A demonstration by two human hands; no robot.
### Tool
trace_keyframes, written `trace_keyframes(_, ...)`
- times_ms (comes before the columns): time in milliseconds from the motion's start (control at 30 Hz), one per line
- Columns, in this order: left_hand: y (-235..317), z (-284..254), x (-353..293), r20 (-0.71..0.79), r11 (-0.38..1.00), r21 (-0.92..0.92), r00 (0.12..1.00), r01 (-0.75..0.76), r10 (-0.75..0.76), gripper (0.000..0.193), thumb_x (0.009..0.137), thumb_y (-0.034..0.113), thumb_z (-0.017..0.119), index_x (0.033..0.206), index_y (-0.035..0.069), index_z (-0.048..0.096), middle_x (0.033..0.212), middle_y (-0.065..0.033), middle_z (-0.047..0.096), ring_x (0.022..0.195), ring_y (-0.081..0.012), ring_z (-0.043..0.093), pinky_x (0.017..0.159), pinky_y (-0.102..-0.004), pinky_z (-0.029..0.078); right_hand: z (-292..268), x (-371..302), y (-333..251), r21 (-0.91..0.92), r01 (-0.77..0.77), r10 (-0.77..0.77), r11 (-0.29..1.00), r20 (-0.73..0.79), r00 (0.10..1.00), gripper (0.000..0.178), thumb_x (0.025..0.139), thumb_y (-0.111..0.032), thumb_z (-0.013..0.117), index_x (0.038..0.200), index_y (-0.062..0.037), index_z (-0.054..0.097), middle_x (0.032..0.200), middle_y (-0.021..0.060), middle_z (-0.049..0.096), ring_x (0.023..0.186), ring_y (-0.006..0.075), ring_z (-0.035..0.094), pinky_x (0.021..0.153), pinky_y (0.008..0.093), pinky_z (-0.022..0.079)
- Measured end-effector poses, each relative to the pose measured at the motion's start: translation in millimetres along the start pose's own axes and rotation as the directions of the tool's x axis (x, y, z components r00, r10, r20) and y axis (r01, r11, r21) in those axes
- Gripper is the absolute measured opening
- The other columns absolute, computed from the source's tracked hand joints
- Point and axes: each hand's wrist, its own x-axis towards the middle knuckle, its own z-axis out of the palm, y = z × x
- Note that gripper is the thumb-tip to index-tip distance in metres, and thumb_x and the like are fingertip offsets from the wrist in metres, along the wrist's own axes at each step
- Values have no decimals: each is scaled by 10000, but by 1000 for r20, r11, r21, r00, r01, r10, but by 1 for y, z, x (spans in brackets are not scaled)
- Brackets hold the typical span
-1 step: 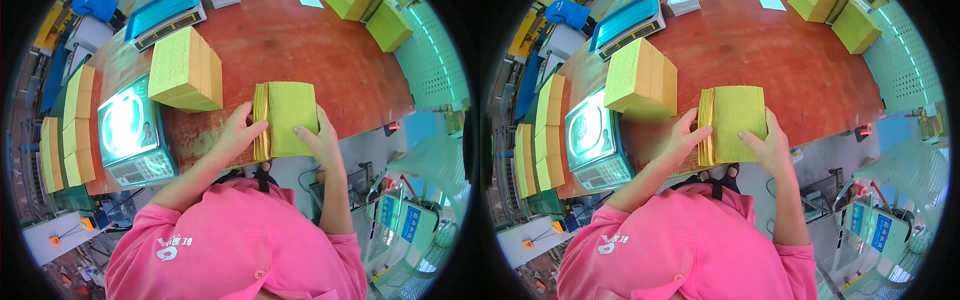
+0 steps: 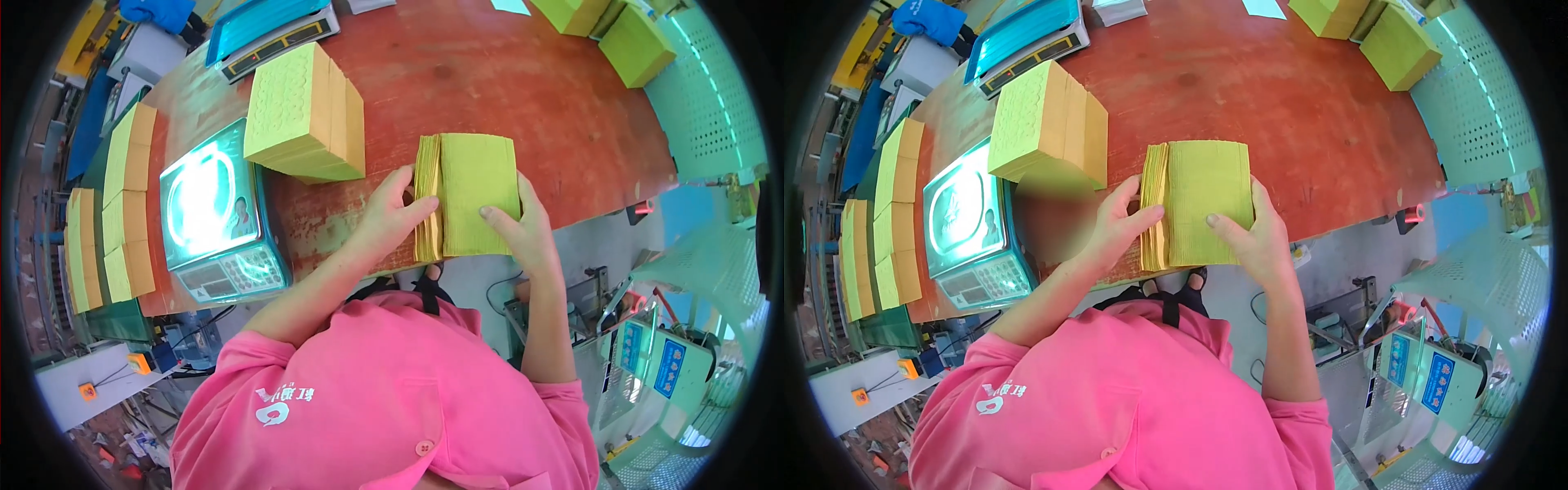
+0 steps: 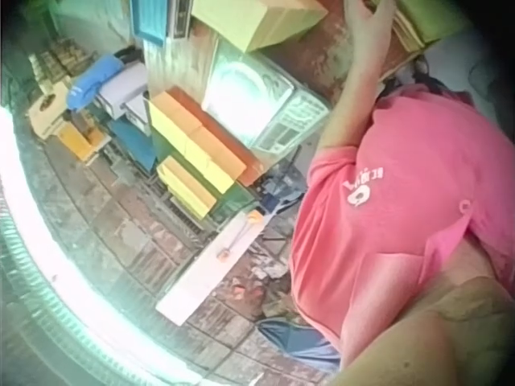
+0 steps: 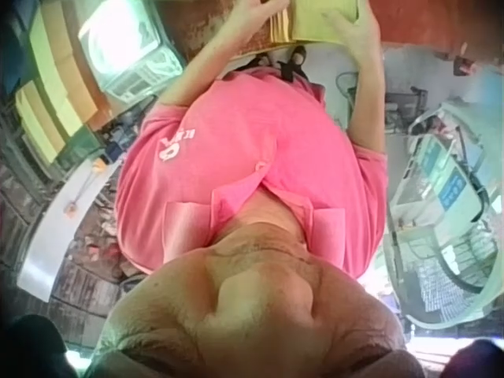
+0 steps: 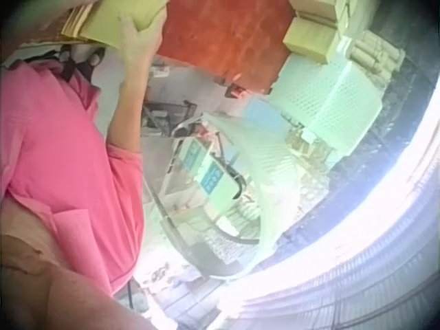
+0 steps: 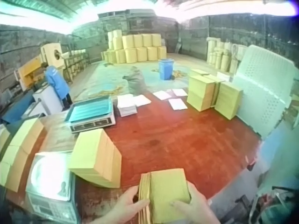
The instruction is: Weigh stacks of paper on a digital scale and move them to a conveyor belt.
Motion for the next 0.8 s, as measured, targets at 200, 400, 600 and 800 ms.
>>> trace_keyframes(200, 74, 5, -17, -35, 794, 579, 966, -188, 255, 439, 814, 94, 659, 1212, -58, 555, 1009, -120, 564, 974, -226, 597, 821, -342, 499, 21, -5, 29, 507, 30, -33, 861, -3, 999, 717, 804, -133, 733, 1424, -10, 396, 1317, 112, 551, 1203, 206, 544, 1013, 346, 443)
trace_keyframes(400, 131, 23, -32, 73, 524, 780, 882, -342, 466, 412, 776, 69, 643, 1160, -62, 572, 978, -163, 566, 915, -298, 613, 770, -369, 498, 53, 3, 70, 913, -21, -127, 408, 80, 989, 772, 806, -240, 711, 1456, -36, 349, 1377, 108, 513, 1266, 239, 524, 1053, 373, 447)
trace_keyframes(600, 174, -36, -66, -266, 858, 411, 860, -306, 435, 334, 827, 57, 571, 1150, -19, 611, 991, -48, 620, 933, -121, 586, 794, -285, 479, 50, 16, 89, 944, -202, -185, 261, 254, 949, 723, 867, -228, 610, 1490, -29, 304, 1450, 134, 454, 1291, 267, 511, 1055, 406, 457)
trace_keyframes(800, 173, -111, -156, -658, 889, 301, 599, -346, 456, 446, 891, 52, 539, 1314, -90, 523, 1193, -124, 632, 1037, -123, 621, 909, -265, 484, 65, 17, 89, 899, -348, -193, 264, 403, 895, 642, 882, -204, 604, 1443, 7, 371, 1405, 179, 509, 1267, 326, 536, 1048, 457, 465)
